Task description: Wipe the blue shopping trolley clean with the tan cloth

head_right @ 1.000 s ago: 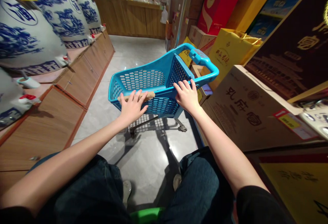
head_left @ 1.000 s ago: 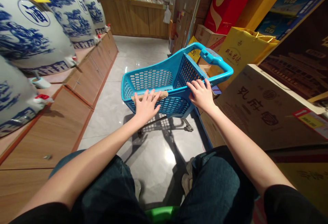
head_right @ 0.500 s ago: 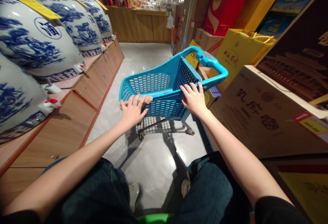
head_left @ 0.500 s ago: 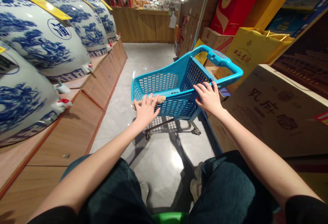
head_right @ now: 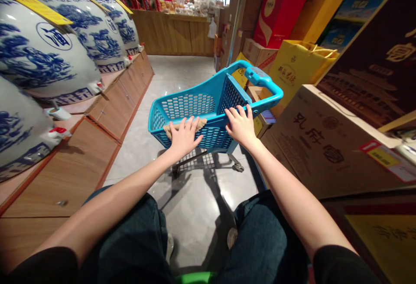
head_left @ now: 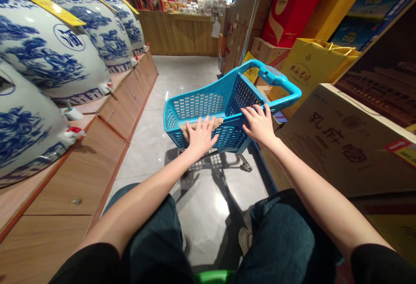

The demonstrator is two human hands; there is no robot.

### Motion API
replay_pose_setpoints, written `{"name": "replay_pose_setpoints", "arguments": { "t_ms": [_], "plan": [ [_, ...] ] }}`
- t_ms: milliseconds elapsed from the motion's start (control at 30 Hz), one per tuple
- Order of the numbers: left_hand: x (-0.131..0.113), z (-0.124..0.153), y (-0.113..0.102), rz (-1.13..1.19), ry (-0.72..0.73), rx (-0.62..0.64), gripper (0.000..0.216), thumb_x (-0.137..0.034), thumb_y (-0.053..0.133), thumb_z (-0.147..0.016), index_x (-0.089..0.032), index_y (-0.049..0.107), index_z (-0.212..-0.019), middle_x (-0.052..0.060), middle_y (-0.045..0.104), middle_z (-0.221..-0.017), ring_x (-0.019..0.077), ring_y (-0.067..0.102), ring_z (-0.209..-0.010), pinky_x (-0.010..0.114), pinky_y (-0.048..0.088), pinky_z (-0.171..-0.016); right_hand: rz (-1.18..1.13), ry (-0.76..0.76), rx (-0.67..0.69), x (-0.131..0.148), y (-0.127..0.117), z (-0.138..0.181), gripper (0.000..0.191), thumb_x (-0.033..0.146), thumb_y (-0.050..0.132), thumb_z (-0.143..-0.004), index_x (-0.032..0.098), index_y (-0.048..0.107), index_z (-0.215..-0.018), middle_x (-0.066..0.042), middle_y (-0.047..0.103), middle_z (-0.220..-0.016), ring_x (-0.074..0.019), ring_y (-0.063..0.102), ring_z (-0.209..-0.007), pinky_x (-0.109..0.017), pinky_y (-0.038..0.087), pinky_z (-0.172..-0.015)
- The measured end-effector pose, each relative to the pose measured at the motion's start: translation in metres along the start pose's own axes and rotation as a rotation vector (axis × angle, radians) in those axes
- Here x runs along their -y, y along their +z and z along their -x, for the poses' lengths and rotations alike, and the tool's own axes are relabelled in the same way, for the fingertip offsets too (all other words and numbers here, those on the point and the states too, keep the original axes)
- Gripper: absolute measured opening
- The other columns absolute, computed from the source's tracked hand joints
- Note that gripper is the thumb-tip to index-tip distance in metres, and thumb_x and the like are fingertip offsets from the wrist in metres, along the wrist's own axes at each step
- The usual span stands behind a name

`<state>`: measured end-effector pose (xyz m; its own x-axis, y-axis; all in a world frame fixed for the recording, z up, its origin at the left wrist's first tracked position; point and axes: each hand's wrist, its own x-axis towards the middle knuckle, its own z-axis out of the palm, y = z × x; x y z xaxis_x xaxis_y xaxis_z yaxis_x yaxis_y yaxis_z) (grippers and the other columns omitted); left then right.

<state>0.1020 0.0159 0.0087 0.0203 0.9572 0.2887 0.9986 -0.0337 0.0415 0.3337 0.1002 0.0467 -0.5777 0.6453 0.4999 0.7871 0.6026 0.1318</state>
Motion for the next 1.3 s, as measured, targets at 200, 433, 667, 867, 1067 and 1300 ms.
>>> {"name": "replay_pose_setpoints", "arguments": {
  "t_ms": [200, 433, 667, 867, 1067, 1300],
  "plan": [
    [-0.012, -0.006, 0.002, 0.019, 0.054, -0.012, 0.071, -0.047, 0.044, -0.103, -0.023, 0.023, -0.166, 0.016, 0.034, -0.169, 0.0411, 0.034, -0.152, 0.08, 0.014, -0.119, 0.015, -0.013, 0.0, -0.001, 0.0, 0.0, 0.055, 0.025, 0.048, -0.095, 0.013, 0.055, -0.147, -0.014, 0.064, -0.143, -0.037, 0.045, -0.137, -0.063, 0.015, -0.122],
    [0.008, 0.005, 0.001, -0.023, 0.135, 0.015, 0.068, -0.039, 0.047, -0.102, -0.025, 0.025, -0.166, 0.016, 0.03, -0.171, 0.04, 0.031, -0.155, 0.08, 0.014, -0.119, 0.036, -0.029, -0.01, -0.004, 0.003, 0.003, 0.056, 0.024, 0.05, -0.094, 0.013, 0.055, -0.148, -0.015, 0.063, -0.144, -0.0368, 0.046, -0.136, -0.063, 0.016, -0.123],
    [0.046, 0.025, 0.002, -0.052, 0.121, 0.006, 0.064, -0.037, 0.048, -0.102, -0.03, 0.032, -0.164, 0.015, 0.032, -0.17, 0.0401, 0.032, -0.154, 0.08, 0.014, -0.118, 0.042, -0.053, -0.015, -0.006, 0.003, 0.005, 0.056, 0.024, 0.05, -0.093, 0.013, 0.055, -0.148, -0.015, 0.062, -0.145, -0.0362, 0.046, -0.136, -0.062, 0.016, -0.124],
    [0.071, 0.035, 0.001, -0.07, -0.001, -0.029, 0.062, -0.04, 0.048, -0.101, -0.029, 0.038, -0.161, 0.016, 0.039, -0.166, 0.0436, 0.032, -0.153, 0.076, 0.019, -0.119, 0.06, -0.061, 0.002, -0.007, 0.0, 0.006, 0.055, 0.023, 0.049, -0.095, 0.013, 0.054, -0.148, -0.015, 0.061, -0.147, -0.035, 0.045, -0.138, -0.06, 0.017, -0.123],
    [0.066, 0.033, 0.001, -0.042, -0.106, -0.062, 0.064, -0.046, 0.047, -0.1, -0.023, 0.041, -0.159, 0.019, 0.046, -0.159, 0.0441, 0.036, -0.149, 0.075, 0.021, -0.118, 0.047, -0.032, -0.017, -0.003, 0.004, 0.004, 0.054, 0.026, 0.049, -0.096, 0.012, 0.055, -0.147, -0.015, 0.062, -0.145, -0.0365, 0.045, -0.137, -0.062, 0.015, -0.123],
    [0.071, 0.029, 0.0, 0.012, 0.075, -0.046, 0.063, -0.044, 0.043, -0.101, -0.024, 0.039, -0.16, 0.014, 0.047, -0.161, 0.0356, 0.04, -0.147, 0.065, 0.02, -0.123, 0.014, -0.028, -0.009, -0.006, 0.004, 0.004, 0.063, 0.026, 0.053, -0.089, 0.013, 0.051, -0.151, -0.016, 0.062, -0.144, -0.0393, 0.044, -0.136, -0.065, 0.014, -0.123]
  ]
}}
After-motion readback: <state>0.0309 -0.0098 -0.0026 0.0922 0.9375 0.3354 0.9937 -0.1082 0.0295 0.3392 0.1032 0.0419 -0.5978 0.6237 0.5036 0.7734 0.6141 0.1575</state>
